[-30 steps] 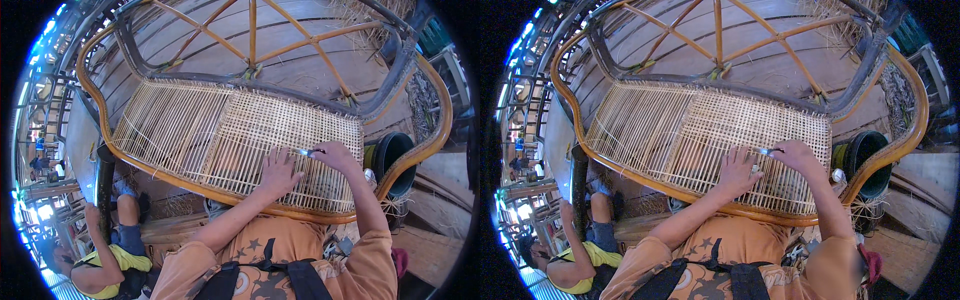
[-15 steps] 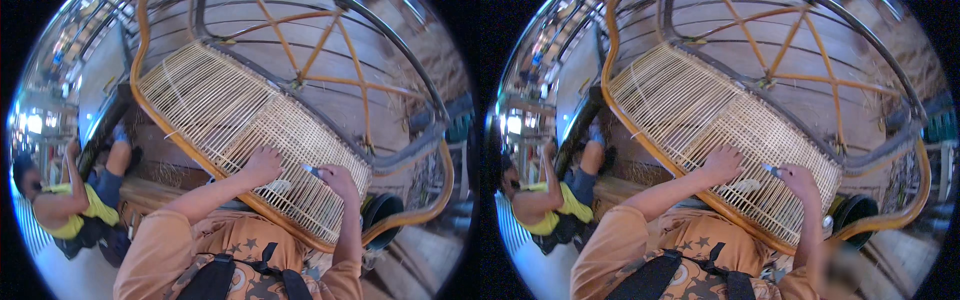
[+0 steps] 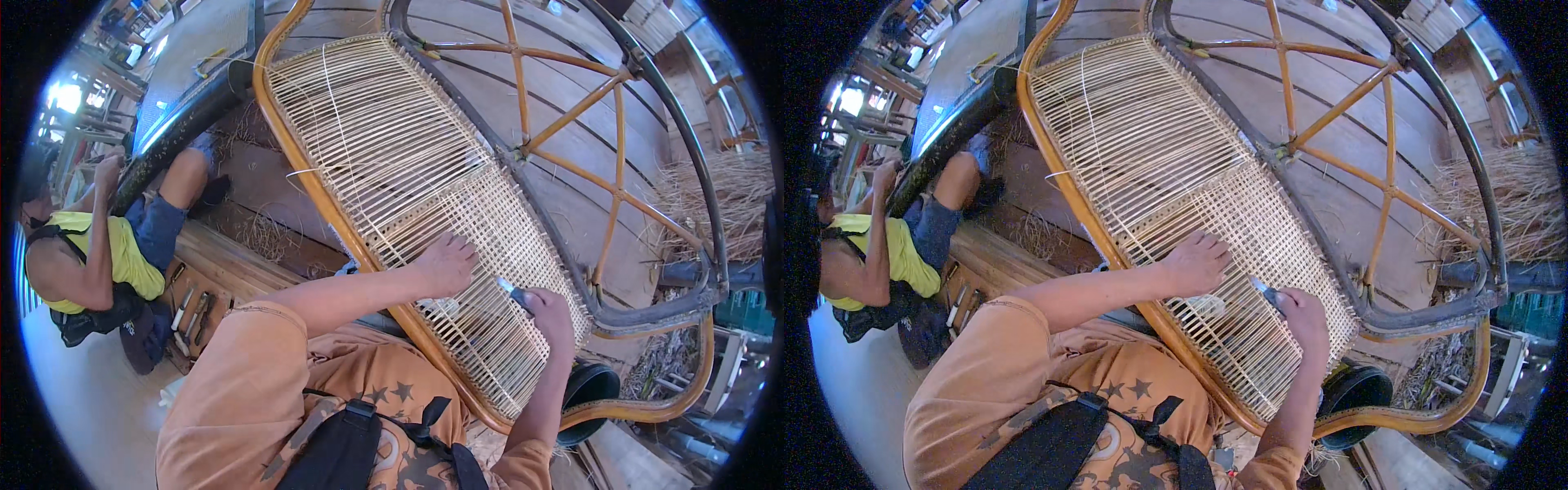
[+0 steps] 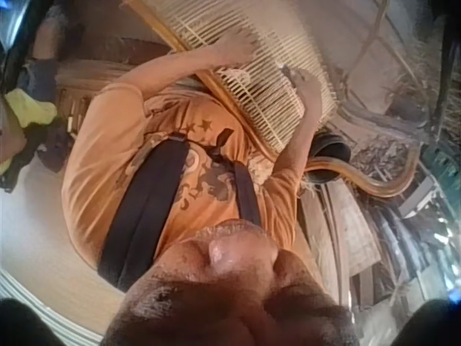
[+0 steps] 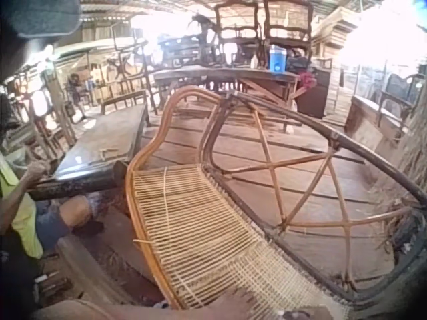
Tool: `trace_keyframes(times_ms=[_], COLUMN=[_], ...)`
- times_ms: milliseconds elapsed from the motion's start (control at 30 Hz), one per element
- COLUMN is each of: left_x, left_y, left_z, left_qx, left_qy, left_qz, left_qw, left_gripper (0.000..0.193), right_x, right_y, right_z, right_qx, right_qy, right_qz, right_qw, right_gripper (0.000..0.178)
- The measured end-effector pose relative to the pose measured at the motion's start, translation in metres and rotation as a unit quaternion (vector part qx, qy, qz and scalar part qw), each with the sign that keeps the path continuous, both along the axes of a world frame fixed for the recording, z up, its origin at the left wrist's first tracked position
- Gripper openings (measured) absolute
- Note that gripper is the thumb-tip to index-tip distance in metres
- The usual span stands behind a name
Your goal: The person is weaving thin bamboo or rattan strips into a wooden furniture frame to create a seat or backrest.
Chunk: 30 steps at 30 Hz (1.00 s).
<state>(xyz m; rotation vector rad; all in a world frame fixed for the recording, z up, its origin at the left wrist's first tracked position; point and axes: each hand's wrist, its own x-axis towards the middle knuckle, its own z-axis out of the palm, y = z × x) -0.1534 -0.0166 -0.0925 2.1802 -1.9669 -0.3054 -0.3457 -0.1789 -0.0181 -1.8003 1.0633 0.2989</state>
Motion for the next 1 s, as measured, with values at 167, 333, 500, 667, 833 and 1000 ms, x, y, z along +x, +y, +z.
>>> trace_keyframes(times_ms=[167, 333, 500, 667, 833, 1000], left_x=[0.050, 0.121, 0.136, 0.140, 0.131, 0.127], left_y=[-0.023, -0.011, -0.016, -0.017, -0.009, -0.011], left_z=[0.017, 0.012, 0.014, 0.017, 0.003, -0.010], left_qx=[0.052, 0.013, 0.166, 0.150, 0.024, -0.014], left_qy=[0.006, -0.118, -0.052, 0.064, 0.089, 0.100], left_qz=[-0.007, 0.137, 0.113, 0.166, 0.230, 0.245], left_qw=[0.999, 0.983, 0.978, 0.973, 0.969, 0.964], left_gripper=[0.025, 0.027, 0.033, 0.035, 0.035, 0.035], right_x=[0.009, 0.019, 0.038, 0.054, 0.060, 0.068], right_y=[0.003, 0.003, 0.007, 0.006, 0.007, 0.007], right_z=[0.002, 0.007, 0.008, 0.006, 0.004, 0.000], right_qx=[0.163, 0.006, 0.061, 0.093, -0.001, 0.129], right_qy=[-0.012, 0.042, 0.023, 0.008, -0.012, -0.069], right_qz=[0.124, 0.010, 0.105, 0.091, -0.010, 0.089], right_qw=[0.979, 0.999, 0.992, 0.991, 1.000, 0.985], right_gripper=[0.025, 0.023, 0.021, 0.020, 0.021, 0.021])
